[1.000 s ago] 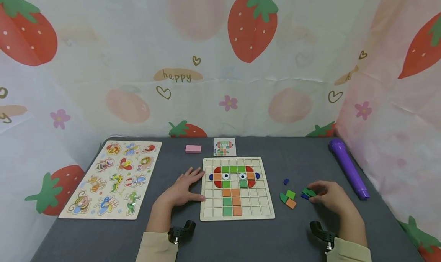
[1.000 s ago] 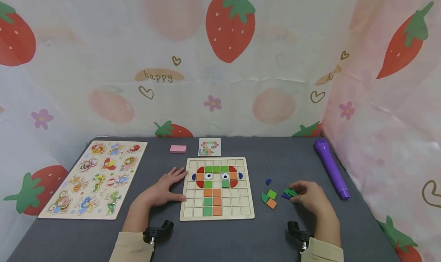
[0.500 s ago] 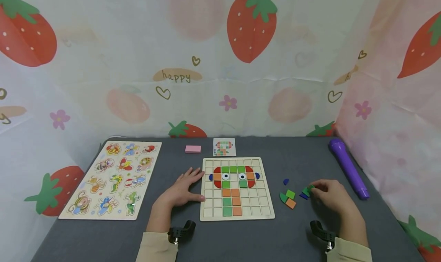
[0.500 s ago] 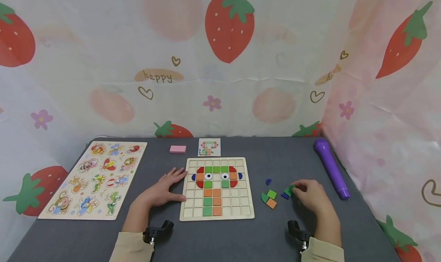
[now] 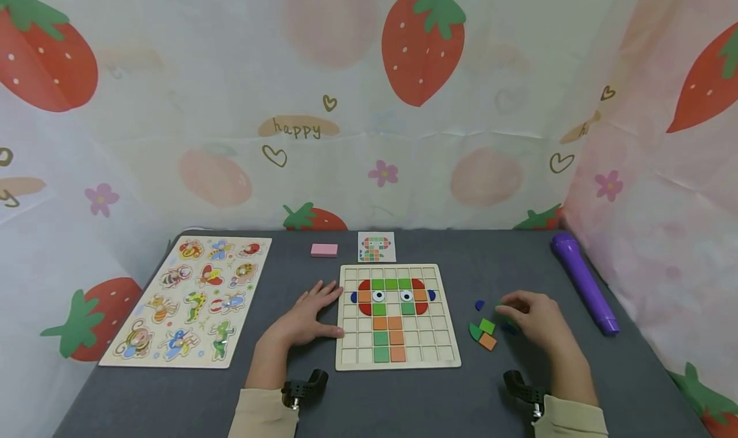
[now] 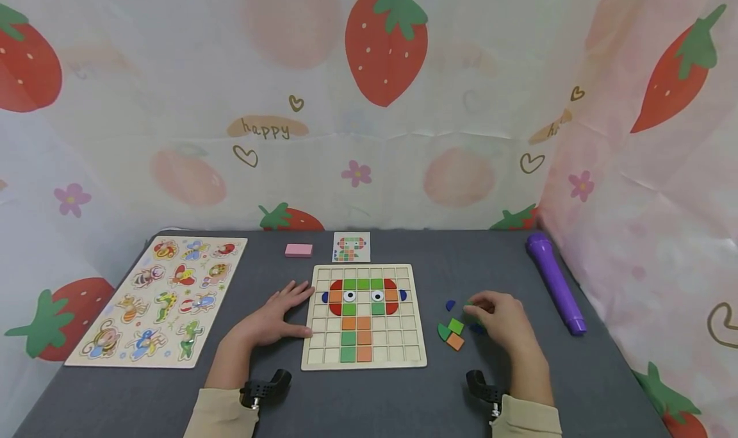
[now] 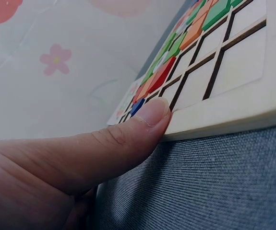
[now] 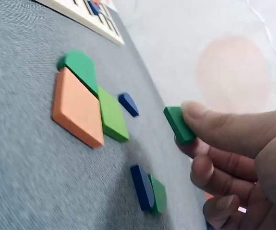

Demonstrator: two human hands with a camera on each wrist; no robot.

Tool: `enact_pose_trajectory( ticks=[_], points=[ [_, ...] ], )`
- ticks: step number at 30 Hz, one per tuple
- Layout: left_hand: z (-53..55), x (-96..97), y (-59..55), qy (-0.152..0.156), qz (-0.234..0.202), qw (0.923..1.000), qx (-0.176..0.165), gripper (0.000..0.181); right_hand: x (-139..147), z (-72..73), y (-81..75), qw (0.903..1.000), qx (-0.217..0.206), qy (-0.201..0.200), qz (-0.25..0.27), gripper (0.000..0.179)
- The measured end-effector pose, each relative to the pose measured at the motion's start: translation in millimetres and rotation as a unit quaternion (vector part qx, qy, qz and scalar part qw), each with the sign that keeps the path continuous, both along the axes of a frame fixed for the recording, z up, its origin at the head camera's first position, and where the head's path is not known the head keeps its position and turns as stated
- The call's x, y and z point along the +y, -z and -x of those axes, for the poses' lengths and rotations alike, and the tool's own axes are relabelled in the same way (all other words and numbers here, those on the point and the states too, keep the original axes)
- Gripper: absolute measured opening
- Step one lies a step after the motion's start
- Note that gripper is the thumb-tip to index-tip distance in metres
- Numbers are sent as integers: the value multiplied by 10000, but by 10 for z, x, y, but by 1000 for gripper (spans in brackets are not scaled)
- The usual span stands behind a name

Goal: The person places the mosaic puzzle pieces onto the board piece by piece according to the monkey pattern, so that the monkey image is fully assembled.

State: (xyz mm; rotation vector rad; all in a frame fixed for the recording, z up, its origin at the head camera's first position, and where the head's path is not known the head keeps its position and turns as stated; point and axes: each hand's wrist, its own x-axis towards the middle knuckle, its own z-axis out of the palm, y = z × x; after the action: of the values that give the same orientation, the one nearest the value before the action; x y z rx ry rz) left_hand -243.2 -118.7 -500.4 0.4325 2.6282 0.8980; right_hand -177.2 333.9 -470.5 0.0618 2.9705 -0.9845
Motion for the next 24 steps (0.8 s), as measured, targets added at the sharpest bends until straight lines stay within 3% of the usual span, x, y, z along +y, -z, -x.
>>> enact_pose_trajectory(
  ticks=[5, 24],
  points=[
    [-5, 1, -2, 21, 7, 10000, 3, 93, -134, 19, -11, 9996, 57, 109, 235, 30],
    [19, -16, 24, 129, -71, 9999, 53, 93, -715, 152, 64, 9952, -6, -538, 812, 16]
  ],
)
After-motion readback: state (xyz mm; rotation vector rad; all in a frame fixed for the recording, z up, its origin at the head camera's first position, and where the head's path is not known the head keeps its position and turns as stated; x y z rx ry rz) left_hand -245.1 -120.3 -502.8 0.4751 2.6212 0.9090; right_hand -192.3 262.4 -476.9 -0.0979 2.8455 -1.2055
